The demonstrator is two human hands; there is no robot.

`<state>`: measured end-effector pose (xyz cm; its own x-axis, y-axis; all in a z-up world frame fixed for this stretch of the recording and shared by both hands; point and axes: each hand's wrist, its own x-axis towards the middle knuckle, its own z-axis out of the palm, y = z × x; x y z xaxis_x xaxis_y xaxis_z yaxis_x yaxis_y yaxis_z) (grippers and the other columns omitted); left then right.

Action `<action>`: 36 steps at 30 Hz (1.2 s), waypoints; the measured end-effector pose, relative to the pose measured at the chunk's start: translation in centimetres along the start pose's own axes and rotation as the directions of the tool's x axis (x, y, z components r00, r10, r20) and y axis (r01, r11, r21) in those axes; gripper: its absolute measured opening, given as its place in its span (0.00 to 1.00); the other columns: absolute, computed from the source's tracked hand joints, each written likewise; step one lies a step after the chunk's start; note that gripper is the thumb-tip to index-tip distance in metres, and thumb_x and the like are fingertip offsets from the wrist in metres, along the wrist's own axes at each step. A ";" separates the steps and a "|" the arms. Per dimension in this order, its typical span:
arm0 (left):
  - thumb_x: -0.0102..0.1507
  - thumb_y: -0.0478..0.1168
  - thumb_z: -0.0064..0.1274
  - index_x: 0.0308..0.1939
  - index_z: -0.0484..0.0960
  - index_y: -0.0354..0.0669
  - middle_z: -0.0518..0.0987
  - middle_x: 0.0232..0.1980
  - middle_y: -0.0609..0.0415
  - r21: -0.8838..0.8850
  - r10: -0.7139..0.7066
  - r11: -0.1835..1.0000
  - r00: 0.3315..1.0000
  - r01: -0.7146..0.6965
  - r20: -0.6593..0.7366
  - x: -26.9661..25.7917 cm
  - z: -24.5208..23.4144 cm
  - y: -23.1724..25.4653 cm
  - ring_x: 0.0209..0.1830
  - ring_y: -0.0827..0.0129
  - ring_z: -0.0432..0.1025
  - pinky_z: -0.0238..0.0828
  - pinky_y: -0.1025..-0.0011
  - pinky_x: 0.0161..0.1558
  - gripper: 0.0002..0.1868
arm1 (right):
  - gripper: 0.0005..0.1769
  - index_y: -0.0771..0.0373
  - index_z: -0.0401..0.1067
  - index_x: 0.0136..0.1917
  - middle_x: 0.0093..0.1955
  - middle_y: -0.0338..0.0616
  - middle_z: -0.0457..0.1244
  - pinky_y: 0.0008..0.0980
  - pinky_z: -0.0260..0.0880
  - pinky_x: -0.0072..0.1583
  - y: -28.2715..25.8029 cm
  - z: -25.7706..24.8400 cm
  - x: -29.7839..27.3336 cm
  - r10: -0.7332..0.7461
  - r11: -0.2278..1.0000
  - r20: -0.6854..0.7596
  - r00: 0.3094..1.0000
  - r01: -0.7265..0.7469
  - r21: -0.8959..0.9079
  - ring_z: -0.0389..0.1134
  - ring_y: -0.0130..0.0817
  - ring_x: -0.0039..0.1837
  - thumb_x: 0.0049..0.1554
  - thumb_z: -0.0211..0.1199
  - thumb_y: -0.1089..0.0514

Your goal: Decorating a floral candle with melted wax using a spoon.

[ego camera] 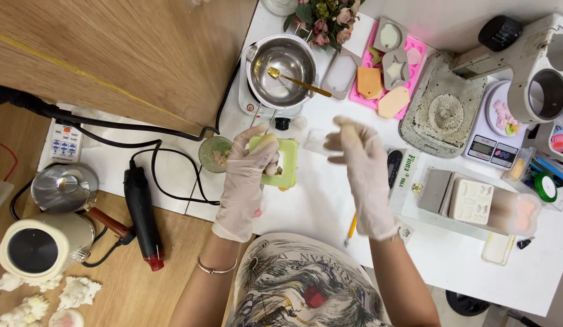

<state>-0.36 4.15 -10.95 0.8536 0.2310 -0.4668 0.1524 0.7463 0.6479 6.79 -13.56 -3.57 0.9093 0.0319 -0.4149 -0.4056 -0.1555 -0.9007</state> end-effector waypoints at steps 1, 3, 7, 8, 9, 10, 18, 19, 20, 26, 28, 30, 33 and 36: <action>0.62 0.35 0.65 0.64 0.72 0.35 0.76 0.33 0.56 -0.001 -0.002 1.000 1.000 0.002 -0.004 0.3 -0.2 0.1 0.26 0.78 0.68 0.74 0.77 0.33 0.28 | 0.24 0.66 0.68 0.64 0.52 0.46 0.69 0.28 0.77 0.50 1.4 0.1 2.8 0.004 1.000 0.002 1.000 -0.004 -0.002 0.72 0.29 0.52 0.65 0.56 0.46; 0.58 0.35 0.64 0.73 0.59 0.45 0.76 0.29 0.58 0.139 0.004 0.990 0.999 0.002 -0.048 1.1 -0.4 0.5 0.23 0.79 0.68 0.75 0.76 0.29 0.41 | 0.26 0.63 0.63 0.64 0.48 0.47 0.65 0.28 0.75 0.42 4.2 0.3 8.7 -0.153 0.967 -0.093 0.984 0.129 -0.221 0.70 0.27 0.46 0.62 0.63 0.46; 0.57 0.32 0.63 0.76 0.43 0.48 0.79 0.31 0.54 0.174 -0.159 0.969 0.980 0.178 -0.118 2.4 -0.3 1.1 0.24 0.76 0.70 0.75 0.75 0.30 0.53 | 0.24 0.61 0.61 0.58 0.41 0.44 0.65 0.28 0.69 0.32 4.1 2.1 12.9 -0.029 0.988 -0.036 0.999 0.023 -0.155 0.68 0.27 0.35 0.57 0.66 0.47; 0.57 0.32 0.62 0.75 0.46 0.47 0.80 0.32 0.53 0.172 -0.223 0.954 0.964 0.246 -0.144 2.9 -0.5 0.8 0.24 0.76 0.71 0.74 0.76 0.30 0.50 | 0.21 0.63 0.62 0.55 0.38 0.44 0.65 0.27 0.66 0.31 4.4 2.2 13.5 -0.013 0.995 0.008 1.000 0.014 -0.097 0.66 0.27 0.32 0.59 0.67 0.50; 0.58 0.32 0.62 0.75 0.50 0.46 0.82 0.33 0.52 0.167 -0.285 0.935 0.943 0.312 -0.171 3.5 -0.7 0.5 0.24 0.76 0.72 0.73 0.76 0.30 0.47 | 0.18 0.65 0.63 0.52 0.35 0.44 0.65 0.26 0.63 0.30 4.7 2.4 14.1 -0.001 0.999 0.052 0.999 0.003 -0.040 0.64 0.27 0.30 0.60 0.68 0.52; 0.58 0.32 0.62 0.75 0.50 0.46 0.82 0.33 0.52 0.165 -0.284 0.936 0.943 0.312 -0.173 4.2 -1.5 -0.1 0.24 0.76 0.72 0.73 0.76 0.30 0.47 | 0.18 0.65 0.63 0.52 0.35 0.44 0.65 0.26 0.63 0.30 4.8 2.5 14.5 0.000 0.999 0.055 0.998 0.003 -0.042 0.64 0.27 0.30 0.60 0.68 0.52; 0.62 0.41 0.62 0.55 0.82 0.37 0.81 0.34 0.60 0.261 -0.326 0.897 0.932 0.357 -0.157 3.9 0.5 2.2 0.26 0.81 0.70 0.71 0.82 0.31 0.19 | 0.12 0.66 0.68 0.51 0.36 0.42 0.69 0.23 0.70 0.36 4.9 1.0 14.8 -0.004 1.000 0.061 0.998 0.005 -0.022 0.70 0.25 0.34 0.63 0.65 0.56; 0.62 0.41 0.62 0.55 0.82 0.37 0.81 0.34 0.60 0.270 -0.334 0.893 0.932 0.360 -0.139 4.0 0.1 1.8 0.26 0.81 0.70 0.71 0.82 0.31 0.19 | 0.12 0.66 0.68 0.51 0.36 0.42 0.69 0.23 0.70 0.36 5.3 0.9 14.9 -0.010 1.000 0.039 0.999 0.010 -0.019 0.70 0.25 0.34 0.63 0.65 0.56; 0.62 0.41 0.61 0.56 0.81 0.36 0.80 0.34 0.60 0.253 -0.316 0.907 0.940 0.338 -0.127 4.1 -0.2 1.4 0.27 0.82 0.70 0.72 0.82 0.32 0.19 | 0.12 0.66 0.69 0.51 0.36 0.42 0.69 0.23 0.70 0.36 5.6 0.7 15.0 0.002 1.000 0.081 0.997 -0.002 -0.003 0.70 0.25 0.34 0.62 0.64 0.55; 0.60 0.40 0.61 0.67 0.73 0.39 0.80 0.33 0.58 0.355 -0.259 0.880 0.945 0.316 -0.199 3.2 0.6 1.4 0.27 0.80 0.70 0.74 0.80 0.33 0.31 | 0.16 0.62 0.71 0.51 0.34 0.41 0.69 0.24 0.63 0.33 3.2 -3.4 15.2 0.017 0.997 -0.156 0.988 -0.029 -0.076 0.66 0.25 0.31 0.62 0.61 0.47; 0.59 0.40 0.60 0.71 0.70 0.42 0.80 0.32 0.59 0.409 -0.257 0.848 0.936 0.339 -0.242 2.4 0.3 1.8 0.27 0.80 0.70 0.74 0.79 0.33 0.35 | 0.18 0.63 0.74 0.49 0.35 0.41 0.69 0.26 0.63 0.34 3.9 -6.3 17.9 -0.066 0.994 -0.302 0.951 0.038 -0.099 0.66 0.25 0.32 0.64 0.60 0.46; 0.60 0.38 0.61 0.76 0.62 0.38 0.79 0.34 0.58 0.264 -0.264 0.916 0.949 0.303 -0.174 1.8 -1.5 1.1 0.28 0.80 0.70 0.71 0.80 0.32 0.42 | 0.11 0.53 0.80 0.47 0.36 0.34 0.72 0.28 0.70 0.40 4.3 -9.2 21.1 -0.147 0.907 -0.515 0.845 -0.092 -0.411 0.70 0.26 0.36 0.57 0.64 0.47; 0.60 0.38 0.60 0.79 0.61 0.38 0.78 0.32 0.55 0.230 -0.265 0.925 0.948 0.302 -0.178 0.0 -1.1 1.6 0.25 0.78 0.70 0.78 0.75 0.32 0.44 | 0.07 0.49 0.84 0.42 0.46 0.49 0.69 0.37 0.72 0.43 6.6 -10.6 26.1 -0.564 0.460 -0.275 0.779 0.020 -0.888 0.72 0.39 0.39 0.52 0.67 0.50; 0.58 0.38 0.61 0.79 0.59 0.40 0.75 0.28 0.56 0.178 -0.322 0.918 0.927 0.355 -0.192 -1.6 1.9 3.3 0.22 0.77 0.68 0.87 0.64 0.31 0.46 | 0.06 0.55 0.80 0.41 0.41 0.48 0.71 0.44 0.70 0.46 8.1 -10.1 28.9 -0.490 0.100 0.068 0.869 0.133 -0.986 0.73 0.44 0.42 0.58 0.65 0.56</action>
<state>-0.27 5.04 -6.98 0.6466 0.0941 -0.7570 0.5318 0.6559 0.5357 30.78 -23.82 -21.54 0.9827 0.1706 0.0724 0.1724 -0.9849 -0.0184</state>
